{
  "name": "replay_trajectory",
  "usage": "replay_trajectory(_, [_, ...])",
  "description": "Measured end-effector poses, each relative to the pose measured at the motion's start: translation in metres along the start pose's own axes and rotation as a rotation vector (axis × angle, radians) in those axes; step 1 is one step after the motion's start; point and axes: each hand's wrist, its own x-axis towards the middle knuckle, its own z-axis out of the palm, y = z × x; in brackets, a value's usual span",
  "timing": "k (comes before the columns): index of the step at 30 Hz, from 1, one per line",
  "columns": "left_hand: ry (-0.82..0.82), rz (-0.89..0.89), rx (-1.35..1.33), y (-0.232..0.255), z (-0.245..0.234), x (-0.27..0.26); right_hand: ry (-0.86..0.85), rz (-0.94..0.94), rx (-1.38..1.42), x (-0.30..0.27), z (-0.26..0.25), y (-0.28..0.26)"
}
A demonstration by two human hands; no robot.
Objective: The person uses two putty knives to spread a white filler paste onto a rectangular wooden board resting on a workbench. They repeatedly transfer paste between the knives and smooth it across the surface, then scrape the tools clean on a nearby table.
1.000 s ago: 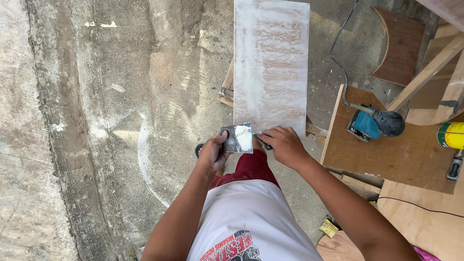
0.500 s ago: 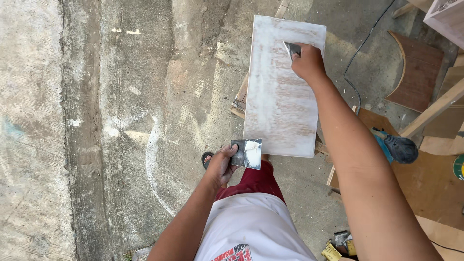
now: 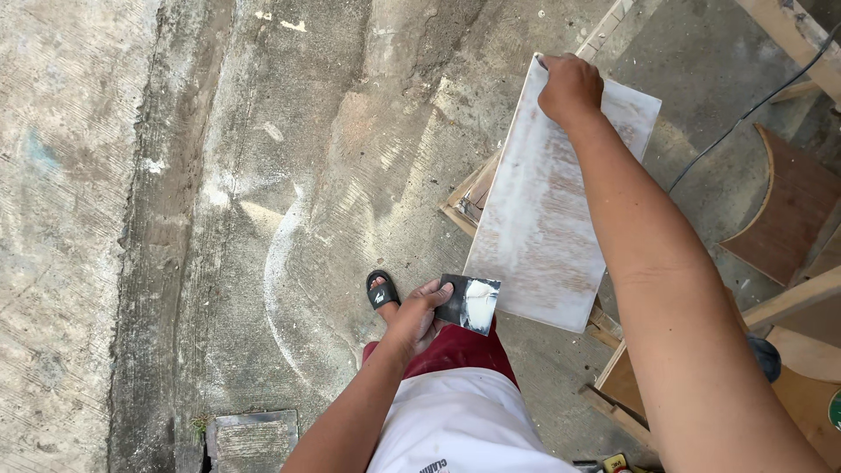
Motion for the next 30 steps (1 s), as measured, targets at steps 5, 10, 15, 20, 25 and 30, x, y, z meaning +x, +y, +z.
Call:
replay_trajectory(5, [0.012, 0.005, -0.084, -0.024, -0.039, 0.05, -0.062, -0.083, 0.03, -0.091, -0.022, -0.038])
replay_trajectory(10, [0.035, -0.013, -0.186, -0.013, -0.048, 0.047, -0.031, -0.23, 0.074, -0.178, 0.007, -0.042])
replay_trajectory(15, [-0.107, -0.002, -0.286, -0.009, -0.048, 0.043, 0.025, -0.262, 0.057, -0.238, 0.048, -0.041])
replay_trajectory(20, [-0.164, 0.001, -0.274, 0.002, -0.044, 0.03, 0.029, -0.233, 0.064, -0.294, 0.07, -0.054])
replay_trajectory(25, [-0.185, -0.008, -0.249, 0.003, -0.048, 0.039, 0.042, -0.219, 0.057, -0.346, 0.074, -0.072])
replay_trajectory(30, [-0.214, -0.03, -0.223, 0.01, -0.049, 0.033, -0.15, -0.23, 0.236, -0.396, 0.034, -0.094])
